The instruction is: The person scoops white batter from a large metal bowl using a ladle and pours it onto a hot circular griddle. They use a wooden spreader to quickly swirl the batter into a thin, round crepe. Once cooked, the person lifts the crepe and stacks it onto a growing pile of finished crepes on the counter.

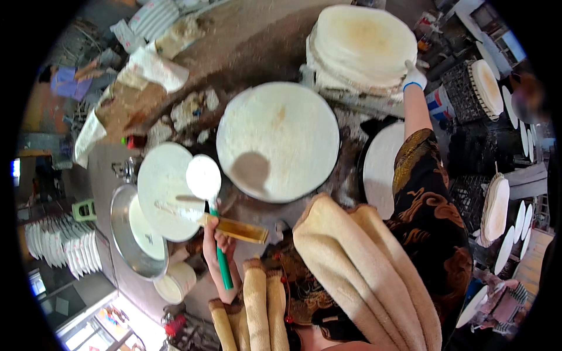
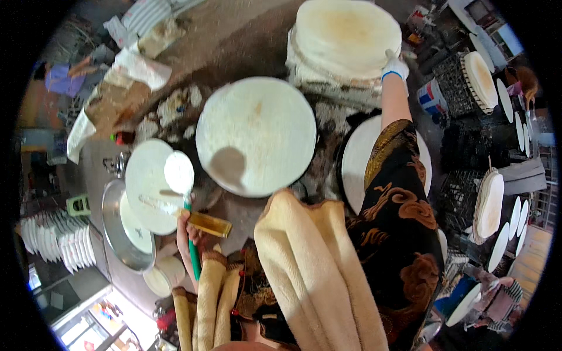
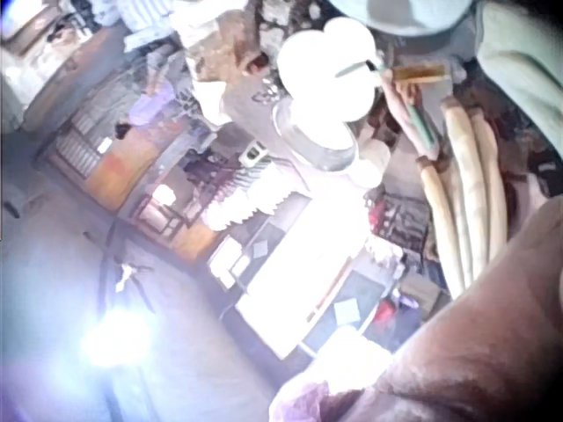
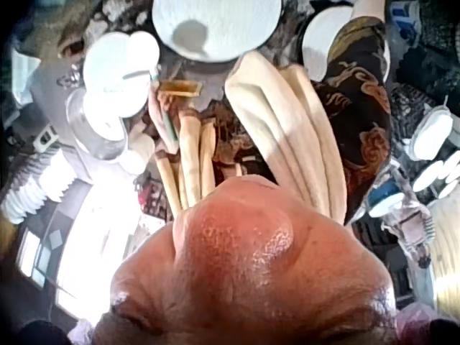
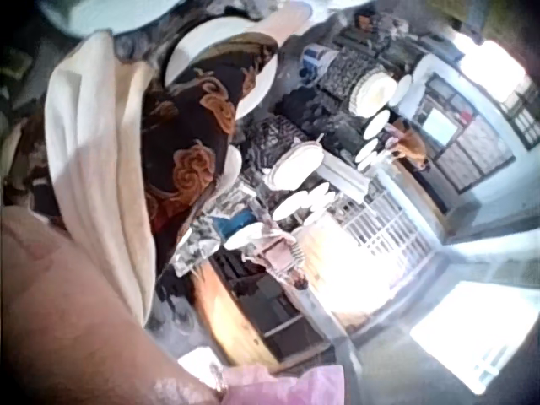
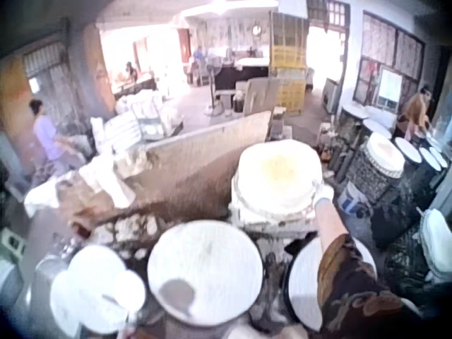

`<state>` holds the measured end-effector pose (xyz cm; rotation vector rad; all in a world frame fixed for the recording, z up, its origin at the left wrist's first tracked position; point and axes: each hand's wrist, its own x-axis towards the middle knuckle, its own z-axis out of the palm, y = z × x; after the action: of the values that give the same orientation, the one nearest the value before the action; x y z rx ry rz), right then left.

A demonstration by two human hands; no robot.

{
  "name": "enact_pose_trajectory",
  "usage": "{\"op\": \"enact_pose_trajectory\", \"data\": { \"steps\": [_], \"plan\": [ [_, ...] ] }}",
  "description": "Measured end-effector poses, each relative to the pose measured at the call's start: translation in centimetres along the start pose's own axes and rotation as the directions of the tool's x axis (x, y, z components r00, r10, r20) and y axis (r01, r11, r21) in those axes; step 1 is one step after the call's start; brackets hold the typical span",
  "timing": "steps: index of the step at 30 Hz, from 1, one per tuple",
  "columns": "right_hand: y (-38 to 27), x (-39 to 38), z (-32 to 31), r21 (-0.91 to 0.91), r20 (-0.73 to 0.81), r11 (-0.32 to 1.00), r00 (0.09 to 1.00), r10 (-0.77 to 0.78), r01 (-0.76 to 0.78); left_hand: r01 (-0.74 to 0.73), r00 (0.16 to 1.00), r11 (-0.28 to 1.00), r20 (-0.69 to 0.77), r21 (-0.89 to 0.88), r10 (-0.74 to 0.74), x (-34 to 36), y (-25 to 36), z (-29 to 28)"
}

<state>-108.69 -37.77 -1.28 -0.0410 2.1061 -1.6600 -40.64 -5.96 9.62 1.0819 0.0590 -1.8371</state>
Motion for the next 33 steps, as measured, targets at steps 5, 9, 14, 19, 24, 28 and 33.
{"op": "enact_pose_trajectory", "data": {
  "steps": [5, 9, 14, 19, 24, 28, 33],
  "plan": [
    [6.1, -19.6, -6.7, -0.240, 0.313, 0.703, 0.739, -0.597, 0.670, -0.007, 0.999, 1.000, 0.043, -0.028, 0.009, -2.1, 1.1, -3.1],
    [15.5, -29.2, -11.6, -0.351, 0.554, 0.539, 0.634, -0.540, 0.766, -0.109, 0.991, 0.994, -0.085, -0.031, 0.106, -4.2, 1.8, -4.1],
    [19.1, -39.9, -13.6, -0.242, 0.349, 0.561, 0.611, -0.711, 0.791, -0.151, 0.986, 0.987, -0.084, -0.062, 0.145, -6.4, 1.8, -10.0],
    [23.4, -50.1, -13.9, -0.060, 0.887, 0.690, 0.356, -0.295, 0.721, -0.152, 0.978, 0.988, -0.146, -0.024, 0.147, -9.2, 1.6, -13.3],
    [28.1, -54.1, -8.6, -0.225, 0.724, 0.658, 0.328, 0.607, -0.719, -0.134, 0.985, 0.987, -0.124, -0.086, 0.123, -9.1, 1.6, -15.9],
    [28.1, -53.9, -5.1, 0.225, 0.592, 0.303, 0.377, 0.712, -0.926, -0.182, 0.973, 0.978, -0.164, -0.100, 0.165, -11.7, 1.7, -15.7],
    [27.3, -50.3, -7.9, 0.290, 0.588, 0.359, 0.461, 0.664, -0.887, -0.210, 0.975, 0.967, -0.108, -0.145, 0.195, -12.3, 1.6, -17.0]
  ]
}}
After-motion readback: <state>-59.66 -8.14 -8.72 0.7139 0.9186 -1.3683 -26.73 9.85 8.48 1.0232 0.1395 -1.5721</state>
